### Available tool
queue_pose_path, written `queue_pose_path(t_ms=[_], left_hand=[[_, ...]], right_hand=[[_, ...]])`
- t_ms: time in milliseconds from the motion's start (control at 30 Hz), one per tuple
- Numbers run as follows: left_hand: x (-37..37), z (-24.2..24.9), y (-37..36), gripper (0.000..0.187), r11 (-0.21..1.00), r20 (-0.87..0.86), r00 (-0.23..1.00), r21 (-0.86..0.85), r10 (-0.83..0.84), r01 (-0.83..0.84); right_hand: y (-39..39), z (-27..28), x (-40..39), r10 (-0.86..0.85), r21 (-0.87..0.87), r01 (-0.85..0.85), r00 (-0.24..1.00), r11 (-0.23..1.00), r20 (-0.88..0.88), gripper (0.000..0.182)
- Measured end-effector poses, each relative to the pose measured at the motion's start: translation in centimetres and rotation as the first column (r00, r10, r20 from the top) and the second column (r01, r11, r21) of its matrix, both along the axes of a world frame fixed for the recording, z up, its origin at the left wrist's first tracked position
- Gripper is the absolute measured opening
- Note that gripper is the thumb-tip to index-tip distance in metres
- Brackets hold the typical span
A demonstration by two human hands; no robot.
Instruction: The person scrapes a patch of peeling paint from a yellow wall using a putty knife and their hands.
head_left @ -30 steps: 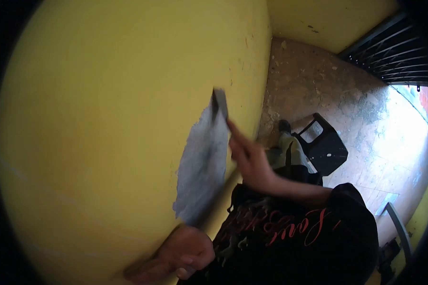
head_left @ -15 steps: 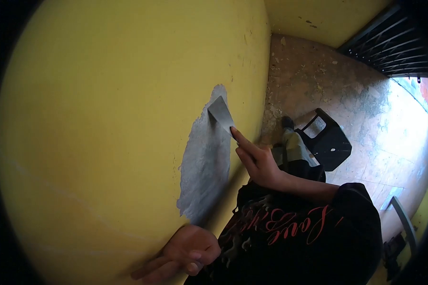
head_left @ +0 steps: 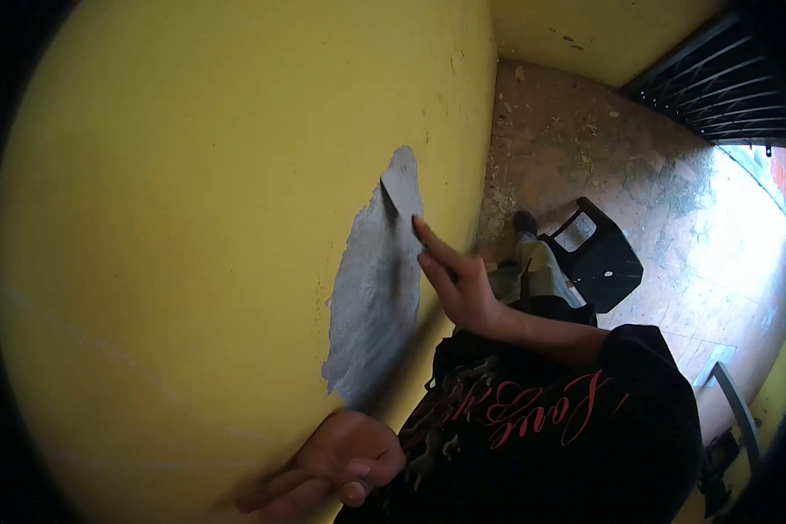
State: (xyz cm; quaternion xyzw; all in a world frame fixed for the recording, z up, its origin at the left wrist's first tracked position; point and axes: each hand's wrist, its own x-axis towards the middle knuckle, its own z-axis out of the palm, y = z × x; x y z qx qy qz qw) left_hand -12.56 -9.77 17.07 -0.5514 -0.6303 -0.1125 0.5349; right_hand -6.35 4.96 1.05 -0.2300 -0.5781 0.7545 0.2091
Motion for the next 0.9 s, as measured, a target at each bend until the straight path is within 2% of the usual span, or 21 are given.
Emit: queue_pose_path(t_ms=[67, 100, 167, 200, 233, 300, 333, 367, 433, 500, 567, 600, 667, 800, 867, 900], left_hand=[[-0.1, 0.3, 0.0, 0.058, 0.995, 0.063, 0.995, -0.064, -0.075, 0.079], [-0.1, 0.1, -0.2, 0.058, 0.995, 0.065, 0.995, -0.062, -0.073, 0.077], [0.3, -0.4, -1.2, 0.057, 0.993, 0.136, 0.983, -0.006, -0.12, 0.122], [0.6, -0.7, -1.5, 0.057, 0.993, 0.135, 0.984, -0.003, -0.119, 0.12], [0.8, -0.9, -1.7, 0.056, 0.996, 0.115, 0.99, 0.013, -0.087, 0.086], [0.2, -0.7, -0.7, 0.056, 0.997, 0.092, 0.993, 0.027, -0.08, 0.078], [0.2, -0.3, 0.7, 0.056, 0.996, 0.144, 0.985, 0.03, -0.091, 0.087], [0.5, -0.1, 1.4, 0.055, 0.996, 0.201, 0.975, 0.031, -0.091, 0.087], [0.5, 0.4, 0.2, 0.055, 0.998, 0.158, 0.987, -0.035, -0.039, 0.045], [0.2, 0.8, -0.1, 0.055, 0.996, 0.088, 0.996, -0.092, -0.005, 0.014], [-0.3, 1.1, 0.5, 0.054, 0.994, 0.077, 0.996, -0.103, -0.037, 0.045], [-0.5, 1.2, 1.0, 0.053, 0.993, 0.078, 0.996, -0.105, -0.048, 0.056], [-0.7, 1.2, 1.8, 0.052, 0.991, 0.081, 0.994, -0.108, -0.068, 0.076], [-0.6, 1.1, 2.0, 0.051, 0.986, 0.076, 0.992, -0.127, -0.1, 0.109], [0.2, 0.0, 1.3, 0.055, 1.0, 0.103, 0.995, 0.017, 0.011, -0.013], [0.1, 0.3, 1.0, 0.055, 1.0, 0.101, 0.995, 0.014, 0.015, -0.016]], right_hand=[[-1.0, -0.7, 0.2, -0.072, 0.114, 0.089, 0.987, 0.989, -0.145, 0.042], [-0.3, -0.4, -0.2, -0.07, 0.117, 0.087, 0.987, 0.989, -0.143, 0.042], [2.0, 1.0, -1.3, -0.049, -0.12, 0.054, 0.998, 0.991, 0.046, 0.043], [2.6, 2.1, -1.9, -0.043, -0.207, 0.05, 0.998, 0.977, 0.036, 0.043], [2.2, 2.1, -1.5, -0.045, -0.204, 0.05, 0.999, 0.978, 0.031, 0.043], [0.7, 2.2, -0.2, 0.033, -0.084, -0.033, 0.999, 0.996, -0.009, 0.044], [0.8, 2.4, -0.2, -0.001, -0.061, -0.003, 0.997, 0.998, -0.077, 0.044], [1.4, 2.0, 0.0, 0.006, -0.059, -0.01, 0.997, 0.998, -0.073, 0.044], [2.6, 2.2, 0.1, 0.077, -0.198, -0.069, 0.996, 0.978, 0.036, 0.045], [2.3, 2.5, 0.3, 0.061, -0.17, -0.053, 0.997, 0.984, 0.041, 0.045], [2.4, 1.8, 1.2, 0.083, 0.011, -0.084, 0.994, 0.996, 0.068, 0.046], [2.3, 1.3, 1.8, 0.085, 0.013, -0.086, 0.994, 0.996, 0.07, 0.046], [1.9, 0.4, 2.8, 0.1, 0.206, -0.087, 0.994, 0.975, -0.053, 0.046], [2.0, 1.1, 1.5, 0.132, 0.173, -0.13, 0.991, 0.976, -0.002, 0.047], [1.2, 0.5, 1.0, 0.123, 0.155, -0.116, 0.992, 0.981, -0.034, 0.047], [0.8, 0.2, 1.1, 0.126, 0.153, -0.119, 0.991, 0.981, -0.036, 0.047]])
